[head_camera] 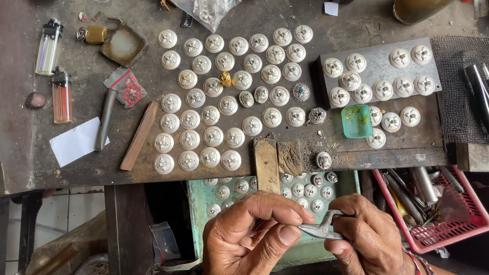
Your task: Handcrafting and detailing small silver jewelry components using a precision tool.
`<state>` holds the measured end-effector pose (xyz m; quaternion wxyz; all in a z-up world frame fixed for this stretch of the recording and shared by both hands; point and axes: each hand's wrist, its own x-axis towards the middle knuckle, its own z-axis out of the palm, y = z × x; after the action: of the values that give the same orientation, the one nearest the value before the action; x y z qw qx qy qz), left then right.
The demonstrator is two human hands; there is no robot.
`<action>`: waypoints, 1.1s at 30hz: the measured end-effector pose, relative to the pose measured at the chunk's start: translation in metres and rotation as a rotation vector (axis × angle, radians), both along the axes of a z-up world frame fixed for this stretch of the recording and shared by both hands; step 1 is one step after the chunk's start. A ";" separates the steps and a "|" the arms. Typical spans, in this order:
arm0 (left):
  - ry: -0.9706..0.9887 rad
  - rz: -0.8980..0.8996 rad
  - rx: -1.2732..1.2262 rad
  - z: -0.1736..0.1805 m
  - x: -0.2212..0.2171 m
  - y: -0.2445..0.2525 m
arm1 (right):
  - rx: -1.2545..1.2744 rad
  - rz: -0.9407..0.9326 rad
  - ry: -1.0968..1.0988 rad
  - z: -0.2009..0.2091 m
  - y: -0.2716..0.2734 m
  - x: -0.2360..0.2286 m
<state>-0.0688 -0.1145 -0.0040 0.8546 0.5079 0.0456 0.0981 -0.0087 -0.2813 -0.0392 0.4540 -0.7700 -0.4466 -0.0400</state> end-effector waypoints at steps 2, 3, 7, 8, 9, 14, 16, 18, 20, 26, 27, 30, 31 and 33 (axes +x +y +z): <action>-0.006 -0.012 0.003 0.001 0.000 0.002 | 0.013 0.006 -0.007 0.001 0.000 0.000; 0.004 -0.046 -0.022 0.002 0.001 0.003 | -0.007 0.020 0.023 0.002 -0.001 0.000; 0.012 -0.163 -0.071 0.007 0.004 0.011 | 0.024 0.260 0.364 0.012 0.000 0.007; 0.014 -0.161 -0.070 0.006 0.005 0.013 | 0.025 0.262 0.366 0.016 0.001 0.009; 0.011 -0.185 -0.049 0.006 0.006 0.014 | 0.033 0.329 0.557 0.019 0.000 0.010; 0.043 -0.280 -0.037 0.007 0.006 0.020 | 0.038 0.450 1.386 0.015 -0.018 0.011; -0.006 -0.249 0.074 0.012 0.007 0.019 | 0.004 0.456 1.400 0.019 -0.019 0.014; -0.013 -0.191 0.128 0.013 0.008 0.016 | 0.019 0.407 1.055 0.022 -0.006 0.015; -0.013 -0.131 0.181 0.014 0.006 0.013 | 0.035 0.349 0.718 0.023 0.000 0.013; -0.022 0.034 0.382 0.015 0.008 0.009 | 0.019 0.297 0.573 0.018 0.000 0.011; -0.046 0.041 0.411 0.016 0.008 0.009 | 0.021 0.290 0.552 0.018 0.000 0.011; -0.067 0.073 0.449 0.015 0.009 0.008 | 0.018 0.278 0.512 0.017 0.000 0.010; -0.064 0.099 0.457 0.015 0.009 0.007 | 0.013 0.272 0.493 0.016 -0.001 0.010; -0.053 0.093 0.472 0.015 0.008 0.008 | 0.006 0.260 0.468 0.015 -0.001 0.011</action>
<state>-0.0611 -0.1069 0.0109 0.7077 0.6881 0.0223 0.1586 0.0025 -0.2825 -0.0246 0.5483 -0.6932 -0.4245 0.1965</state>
